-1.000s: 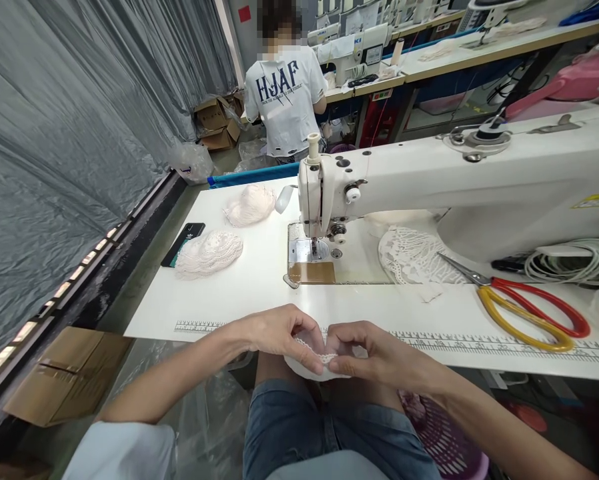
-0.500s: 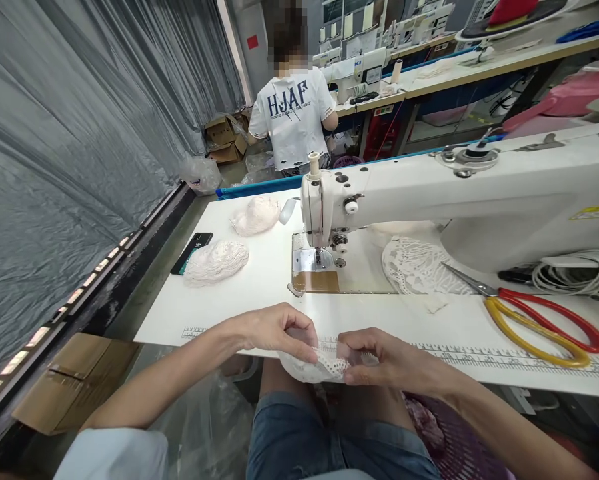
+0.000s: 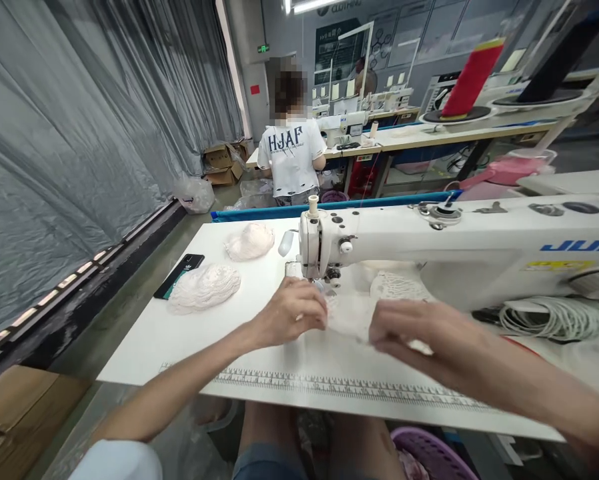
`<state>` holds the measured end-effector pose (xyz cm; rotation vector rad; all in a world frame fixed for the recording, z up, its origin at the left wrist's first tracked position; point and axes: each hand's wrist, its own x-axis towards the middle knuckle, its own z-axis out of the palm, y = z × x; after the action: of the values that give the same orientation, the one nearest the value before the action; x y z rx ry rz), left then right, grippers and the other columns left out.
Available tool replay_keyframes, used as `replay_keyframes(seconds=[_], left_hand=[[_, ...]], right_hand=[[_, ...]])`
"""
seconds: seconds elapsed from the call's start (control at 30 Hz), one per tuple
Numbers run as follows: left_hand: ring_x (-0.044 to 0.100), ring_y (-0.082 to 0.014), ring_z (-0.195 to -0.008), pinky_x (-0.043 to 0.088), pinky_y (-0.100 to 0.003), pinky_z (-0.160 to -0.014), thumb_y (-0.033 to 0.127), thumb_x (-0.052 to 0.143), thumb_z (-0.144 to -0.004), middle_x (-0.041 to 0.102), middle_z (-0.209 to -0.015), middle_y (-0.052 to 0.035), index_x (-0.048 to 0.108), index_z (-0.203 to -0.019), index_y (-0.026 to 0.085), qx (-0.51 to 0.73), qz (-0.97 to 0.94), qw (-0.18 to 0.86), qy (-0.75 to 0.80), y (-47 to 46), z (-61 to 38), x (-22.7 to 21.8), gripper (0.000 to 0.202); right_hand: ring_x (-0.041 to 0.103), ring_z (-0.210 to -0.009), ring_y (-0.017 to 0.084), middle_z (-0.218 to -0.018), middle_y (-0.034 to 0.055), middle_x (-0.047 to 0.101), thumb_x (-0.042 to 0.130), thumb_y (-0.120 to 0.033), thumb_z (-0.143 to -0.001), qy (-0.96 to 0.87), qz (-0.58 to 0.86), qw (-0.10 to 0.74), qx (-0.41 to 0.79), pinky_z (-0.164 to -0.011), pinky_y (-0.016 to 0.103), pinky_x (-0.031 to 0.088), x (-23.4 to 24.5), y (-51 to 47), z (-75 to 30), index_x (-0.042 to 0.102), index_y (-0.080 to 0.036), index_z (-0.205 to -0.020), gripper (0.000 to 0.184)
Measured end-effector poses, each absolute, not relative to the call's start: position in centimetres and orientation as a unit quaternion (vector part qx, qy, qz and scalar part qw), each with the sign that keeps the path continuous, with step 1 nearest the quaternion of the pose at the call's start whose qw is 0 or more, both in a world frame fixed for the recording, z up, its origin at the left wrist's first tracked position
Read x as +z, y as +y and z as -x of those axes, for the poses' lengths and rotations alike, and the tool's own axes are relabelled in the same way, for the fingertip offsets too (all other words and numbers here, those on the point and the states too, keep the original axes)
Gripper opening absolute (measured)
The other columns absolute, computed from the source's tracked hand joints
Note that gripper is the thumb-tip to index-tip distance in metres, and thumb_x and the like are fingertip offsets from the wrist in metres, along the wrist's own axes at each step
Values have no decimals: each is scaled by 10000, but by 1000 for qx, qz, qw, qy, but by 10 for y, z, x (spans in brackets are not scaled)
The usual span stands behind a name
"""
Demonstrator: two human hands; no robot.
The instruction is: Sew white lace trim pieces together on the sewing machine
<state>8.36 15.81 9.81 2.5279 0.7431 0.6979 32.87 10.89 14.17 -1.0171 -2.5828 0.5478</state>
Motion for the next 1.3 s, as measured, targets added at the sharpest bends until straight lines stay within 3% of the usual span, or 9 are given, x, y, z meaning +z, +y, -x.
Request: replay_keyframes(seconds=[0.13, 0.23, 0.47, 0.6, 0.73, 0.93, 1.17, 1.3], left_hand=[[497, -183, -945, 332, -341, -833, 161, 666, -775, 604, -862, -27, 689, -678, 190, 281, -899, 156, 296, 154, -78, 31, 104], [473, -183, -942, 343, -337, -810, 180, 641, -797, 566, -864, -31, 693, -688, 204, 277, -894, 158, 314, 147, -72, 9, 124], [451, -191, -991, 346, -351, -838, 244, 631, -813, 490, -1029, -50, 703, -727, 220, 281, -895, 174, 301, 145, -64, 13, 115], [415, -226, -1055, 339, -377, -864, 332, 625, -811, 441, -1157, -59, 715, -808, 263, 236, -914, 157, 289, 145, -54, 17, 114], [397, -243, -1086, 332, -400, -871, 321, 597, -836, 417, -1220, -60, 692, -935, 326, 177, -935, 124, 281, 142, -45, 25, 137], [421, -244, -1088, 300, -412, -847, 256, 537, -881, 457, -1205, -80, 637, -1006, 322, 155, -952, 75, 252, 143, -42, 27, 173], [427, -224, -1105, 283, -392, -867, 106, 453, -900, 538, -1152, -84, 522, -1162, 293, 107, -967, -3, 230, 138, -38, 27, 330], [426, -226, -1112, 292, -386, -872, 79, 469, -878, 523, -1183, -86, 459, -1233, 301, 105, -967, -24, 230, 137, -38, 28, 420]], right_hand=[[574, -686, 155, -781, -6, 626, 505, -264, -897, -890, 351, 103, 272, -591, 250, 381, 100, 109, -313, 571, -225, -836, 98], [571, -654, 148, -751, 1, 620, 465, -235, -910, -861, 388, 145, 294, -569, 243, 387, 70, 120, -300, 579, -206, -823, 146], [512, -550, 116, -966, 65, 556, 420, -203, -904, -852, 448, 230, 142, -447, 223, 354, 32, 148, -277, 533, -206, -1086, 215], [538, -626, 131, -992, 80, 539, 421, -209, -906, -864, 433, 248, 69, -446, 211, 353, 21, 152, -268, 574, -201, -986, 173], [538, -754, 184, -902, 79, 576, 421, -154, -905, -879, 400, 257, 34, -572, 271, 394, 24, 153, -264, 578, -175, -822, 179], [521, -790, 194, -875, 80, 600, 381, -126, -917, -894, 360, 255, 74, -677, 332, 353, 33, 145, -260, 533, -165, -854, 169], [460, -626, 145, -714, 23, 526, 324, -120, -935, -892, 358, 245, 124, -654, 308, 323, 28, 125, -261, 433, -170, -821, 166], [465, -606, 133, -730, 13, 539, 358, -169, -951, -893, 355, 240, 142, -658, 303, 323, 27, 125, -261, 439, -162, -907, 92]])
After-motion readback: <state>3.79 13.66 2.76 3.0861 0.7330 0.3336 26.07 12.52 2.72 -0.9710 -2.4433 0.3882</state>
